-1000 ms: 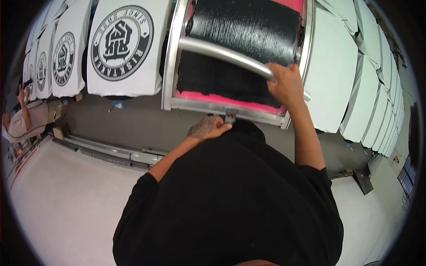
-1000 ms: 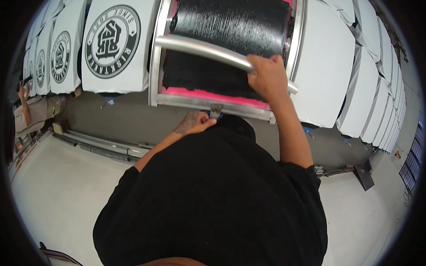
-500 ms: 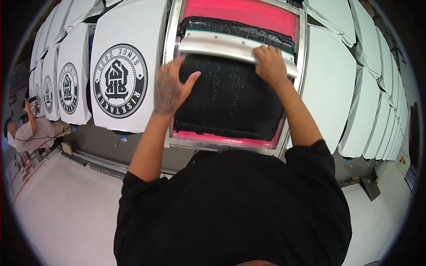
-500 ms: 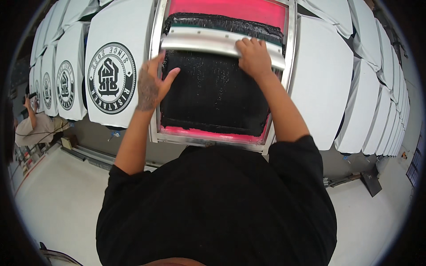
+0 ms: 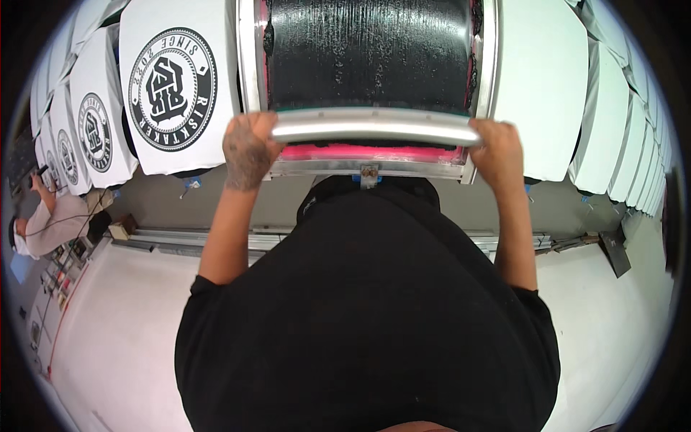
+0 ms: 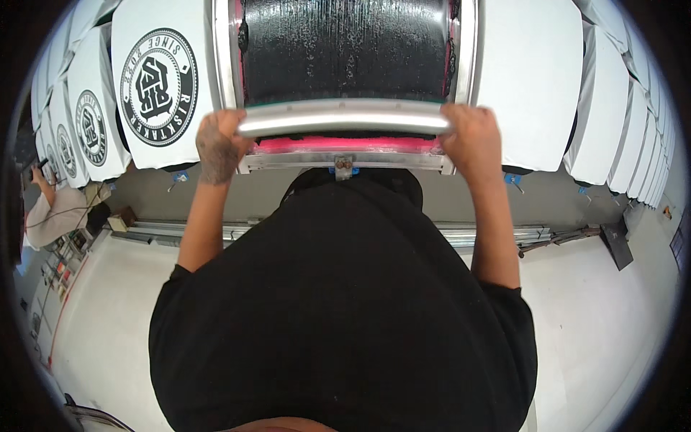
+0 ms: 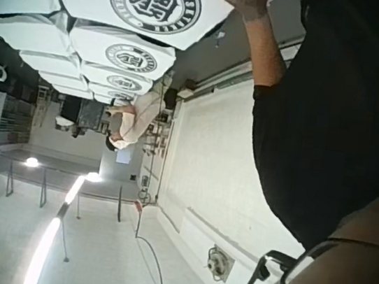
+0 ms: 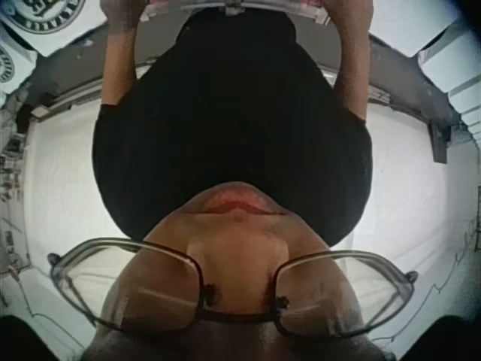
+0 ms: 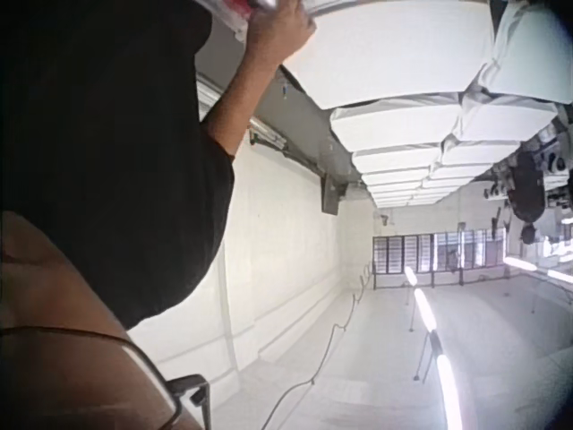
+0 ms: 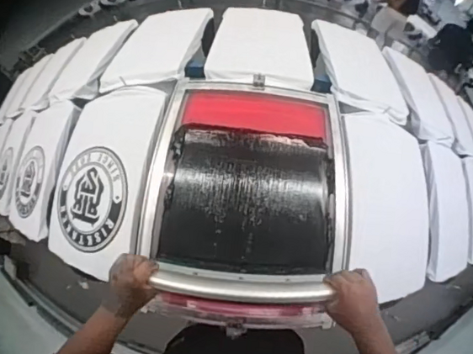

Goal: Printing designs onto white t-shirts using a screen printing press and squeegee.

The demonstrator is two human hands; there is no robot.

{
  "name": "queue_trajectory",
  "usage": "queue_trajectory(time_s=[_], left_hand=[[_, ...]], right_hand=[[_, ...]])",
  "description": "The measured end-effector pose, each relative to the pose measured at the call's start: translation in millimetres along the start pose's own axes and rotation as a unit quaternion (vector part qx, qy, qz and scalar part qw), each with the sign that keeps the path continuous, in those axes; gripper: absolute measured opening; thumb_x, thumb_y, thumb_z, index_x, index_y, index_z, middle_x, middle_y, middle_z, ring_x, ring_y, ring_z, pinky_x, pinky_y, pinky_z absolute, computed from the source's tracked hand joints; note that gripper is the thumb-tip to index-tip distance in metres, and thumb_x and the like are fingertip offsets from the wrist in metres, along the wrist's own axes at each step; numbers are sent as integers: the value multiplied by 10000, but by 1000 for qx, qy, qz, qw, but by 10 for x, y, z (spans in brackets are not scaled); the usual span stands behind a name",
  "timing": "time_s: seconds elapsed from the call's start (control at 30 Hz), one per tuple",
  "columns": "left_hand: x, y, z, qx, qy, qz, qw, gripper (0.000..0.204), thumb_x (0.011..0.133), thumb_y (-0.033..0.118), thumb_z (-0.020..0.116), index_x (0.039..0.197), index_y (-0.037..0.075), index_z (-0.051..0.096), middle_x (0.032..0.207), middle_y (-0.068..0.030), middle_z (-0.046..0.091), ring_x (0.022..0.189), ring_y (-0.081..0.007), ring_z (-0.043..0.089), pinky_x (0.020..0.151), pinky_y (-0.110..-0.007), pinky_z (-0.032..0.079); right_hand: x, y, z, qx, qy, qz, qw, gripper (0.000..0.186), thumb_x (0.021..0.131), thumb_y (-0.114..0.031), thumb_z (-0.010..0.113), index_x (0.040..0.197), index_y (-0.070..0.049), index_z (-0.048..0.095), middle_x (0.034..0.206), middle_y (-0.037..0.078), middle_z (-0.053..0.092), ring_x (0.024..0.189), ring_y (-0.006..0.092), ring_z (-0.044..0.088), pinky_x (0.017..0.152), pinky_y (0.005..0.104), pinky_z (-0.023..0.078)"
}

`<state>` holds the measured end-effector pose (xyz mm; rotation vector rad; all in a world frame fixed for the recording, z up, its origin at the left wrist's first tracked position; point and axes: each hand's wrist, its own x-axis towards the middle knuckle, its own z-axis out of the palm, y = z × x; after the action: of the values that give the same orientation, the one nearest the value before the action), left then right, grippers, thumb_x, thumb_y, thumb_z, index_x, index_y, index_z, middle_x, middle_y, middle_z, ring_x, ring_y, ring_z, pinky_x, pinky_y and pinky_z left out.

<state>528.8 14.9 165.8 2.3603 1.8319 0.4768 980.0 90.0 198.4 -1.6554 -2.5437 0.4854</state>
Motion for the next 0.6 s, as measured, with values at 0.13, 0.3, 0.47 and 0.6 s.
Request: queue_trajectory(time_s=[0.13,0.3,0.47,0.6], left_hand=[[-480,304,-129,-34,-34,-22,999,356,701,127,763,1042,57,687,922,-94,672,874,-295,648,826,-417,521],[-718,296,104,-14,-66,-44,997,299,770,168,772,1035,58,689,958,-108,712,923,-295,689,903,-461,540],[-1061,356,299,-1,13,-9,1000,188,778,56,711,962,22,714,988,-129,689,943,-297,699,901,-486,553],[-397,156,459,25,62,-11,998,108,831,35,677,932,8,705,952,-128,674,928,-289,685,892,-459,549]], right_hand=[[-536,-336,181,54,-1,58,997,312,652,-22,760,954,-72,698,920,85,706,947,301,670,922,416,483],[-644,-386,424,22,-4,54,998,312,660,-33,758,962,-80,693,900,82,683,888,302,644,876,405,459],[-1066,-417,821,-19,117,49,992,187,762,-55,702,944,-94,687,957,59,710,980,233,677,910,459,417],[-456,-267,712,-46,121,76,989,186,766,-18,669,933,-99,687,968,57,714,962,232,678,913,435,418]])
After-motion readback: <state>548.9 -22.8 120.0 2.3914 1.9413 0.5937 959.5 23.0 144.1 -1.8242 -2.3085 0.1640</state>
